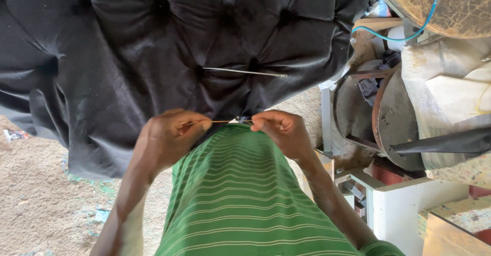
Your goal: The person is performing button tufting on a piece of furniture, pulling fabric into deep folds and securing it with staples and twine.
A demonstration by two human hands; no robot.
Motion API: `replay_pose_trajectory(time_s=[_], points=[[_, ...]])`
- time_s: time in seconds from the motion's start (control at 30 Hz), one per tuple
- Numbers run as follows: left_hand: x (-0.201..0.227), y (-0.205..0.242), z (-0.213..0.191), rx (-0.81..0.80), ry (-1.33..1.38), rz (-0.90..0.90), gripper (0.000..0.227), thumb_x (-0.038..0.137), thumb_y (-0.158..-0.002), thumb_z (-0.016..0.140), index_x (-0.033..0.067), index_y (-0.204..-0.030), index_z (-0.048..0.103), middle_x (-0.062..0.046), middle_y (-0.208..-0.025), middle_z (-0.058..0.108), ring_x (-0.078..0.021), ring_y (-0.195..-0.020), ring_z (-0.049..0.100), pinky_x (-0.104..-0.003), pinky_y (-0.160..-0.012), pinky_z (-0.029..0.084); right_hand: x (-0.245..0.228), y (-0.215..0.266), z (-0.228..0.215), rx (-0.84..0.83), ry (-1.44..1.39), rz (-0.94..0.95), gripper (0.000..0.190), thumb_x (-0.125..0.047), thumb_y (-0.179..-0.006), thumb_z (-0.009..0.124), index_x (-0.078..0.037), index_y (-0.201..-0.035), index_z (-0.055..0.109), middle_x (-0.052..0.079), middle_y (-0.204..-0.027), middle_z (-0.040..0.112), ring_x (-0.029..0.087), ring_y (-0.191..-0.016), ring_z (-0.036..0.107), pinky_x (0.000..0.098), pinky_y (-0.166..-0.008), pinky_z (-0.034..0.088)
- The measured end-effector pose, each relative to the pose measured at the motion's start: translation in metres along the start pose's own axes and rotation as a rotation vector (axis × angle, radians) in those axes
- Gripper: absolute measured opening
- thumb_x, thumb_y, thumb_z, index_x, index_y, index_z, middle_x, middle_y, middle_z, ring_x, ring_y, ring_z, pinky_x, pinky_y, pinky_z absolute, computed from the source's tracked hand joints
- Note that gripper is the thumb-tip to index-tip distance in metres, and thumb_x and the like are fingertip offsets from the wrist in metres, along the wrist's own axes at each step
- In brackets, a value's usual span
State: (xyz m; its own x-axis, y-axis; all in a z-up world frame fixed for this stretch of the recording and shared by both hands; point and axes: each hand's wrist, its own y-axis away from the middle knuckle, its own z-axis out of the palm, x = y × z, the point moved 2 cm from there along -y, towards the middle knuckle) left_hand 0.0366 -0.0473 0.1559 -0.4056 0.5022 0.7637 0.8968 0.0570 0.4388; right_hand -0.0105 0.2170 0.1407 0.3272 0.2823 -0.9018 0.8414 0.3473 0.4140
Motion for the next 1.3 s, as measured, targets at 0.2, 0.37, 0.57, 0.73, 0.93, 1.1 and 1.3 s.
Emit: replay_pose_trajectory(time_s=[0.2,0.37,0.57,0.73,0.93,1.1,1.3], points=[[-0.027,0.004,-0.023,0.184,0.119,0.079,0.013,0.031,-0.093,0.079,0.0221,-0.101,0.083,-0.008,-0.072,0.067,-0.0212,-0.065,0.061,-0.034,-0.063,0.052,0.022,-0.002,-0.010,0.239,-0.225,0.118,0.019,-0.020,-0.097,0.069,-0.004,-0.106,0.070,0.015,-0.079,0.075,0.020,-0.077,0.077,0.0308,-0.079,0.061],[-0.012,0.005,-0.022,0.213,0.269,0.144,0.012,0.028,-0.097,0.078,0.0171,-0.098,0.083,-0.004,-0.066,0.063,-0.0120,-0.059,0.052,-0.026,-0.056,0.048,0.053,-0.007,-0.009,0.314,-0.459,0.108,0.011,-0.022,-0.101,0.061,-0.011,-0.106,0.061,0.006,-0.069,0.061,0.015,-0.049,0.064,0.0195,-0.050,0.052],[0.000,0.005,-0.014,0.200,0.347,0.224,0.013,0.023,-0.086,0.087,0.0112,-0.091,0.084,-0.009,-0.061,0.063,-0.0140,-0.056,0.051,-0.028,-0.051,0.045,0.055,-0.009,-0.015,0.386,-0.642,0.090,0.008,-0.023,-0.106,0.053,-0.016,-0.109,0.056,0.003,-0.082,0.061,0.004,-0.036,0.035,0.0182,-0.035,0.030],[-0.004,0.008,-0.019,0.254,0.383,0.208,0.013,0.019,-0.083,0.089,0.0109,-0.092,0.084,-0.008,-0.063,0.066,-0.0123,-0.057,0.052,-0.025,-0.052,0.045,0.056,-0.010,-0.031,0.426,-0.596,0.161,0.006,-0.021,-0.107,0.051,-0.015,-0.108,0.052,-0.001,-0.087,0.056,0.004,-0.040,0.036,0.0167,-0.034,0.028],[-0.006,0.006,-0.023,0.213,0.371,0.139,0.014,0.023,-0.087,0.087,0.0114,-0.094,0.083,-0.007,-0.067,0.067,-0.0134,-0.059,0.056,-0.028,-0.056,0.049,0.069,-0.011,-0.036,0.373,-0.650,0.076,0.010,-0.025,-0.112,0.048,-0.016,-0.109,0.053,0.000,-0.079,0.052,0.005,-0.041,0.032,0.0183,-0.039,0.027],[0.012,0.011,-0.017,-0.083,0.195,0.080,0.014,0.021,-0.079,0.084,0.0112,-0.089,0.084,-0.014,-0.073,0.072,-0.0265,-0.066,0.065,-0.042,-0.065,0.054,0.061,-0.013,-0.024,0.267,-0.576,0.040,0.032,-0.038,-0.112,0.042,-0.012,-0.115,0.059,0.003,-0.083,0.055,0.005,-0.050,0.039,0.0193,-0.048,0.033],[0.013,-0.004,0.023,-0.146,0.199,0.067,0.015,0.033,-0.085,0.080,0.0225,-0.095,0.085,-0.008,-0.077,0.072,-0.0267,-0.072,0.067,-0.041,-0.073,0.055,0.024,0.002,0.004,-0.060,-0.033,-0.090,0.032,-0.034,-0.107,0.055,-0.006,-0.113,0.069,0.013,-0.081,0.067,0.015,-0.061,0.054,0.0265,-0.059,0.045]])
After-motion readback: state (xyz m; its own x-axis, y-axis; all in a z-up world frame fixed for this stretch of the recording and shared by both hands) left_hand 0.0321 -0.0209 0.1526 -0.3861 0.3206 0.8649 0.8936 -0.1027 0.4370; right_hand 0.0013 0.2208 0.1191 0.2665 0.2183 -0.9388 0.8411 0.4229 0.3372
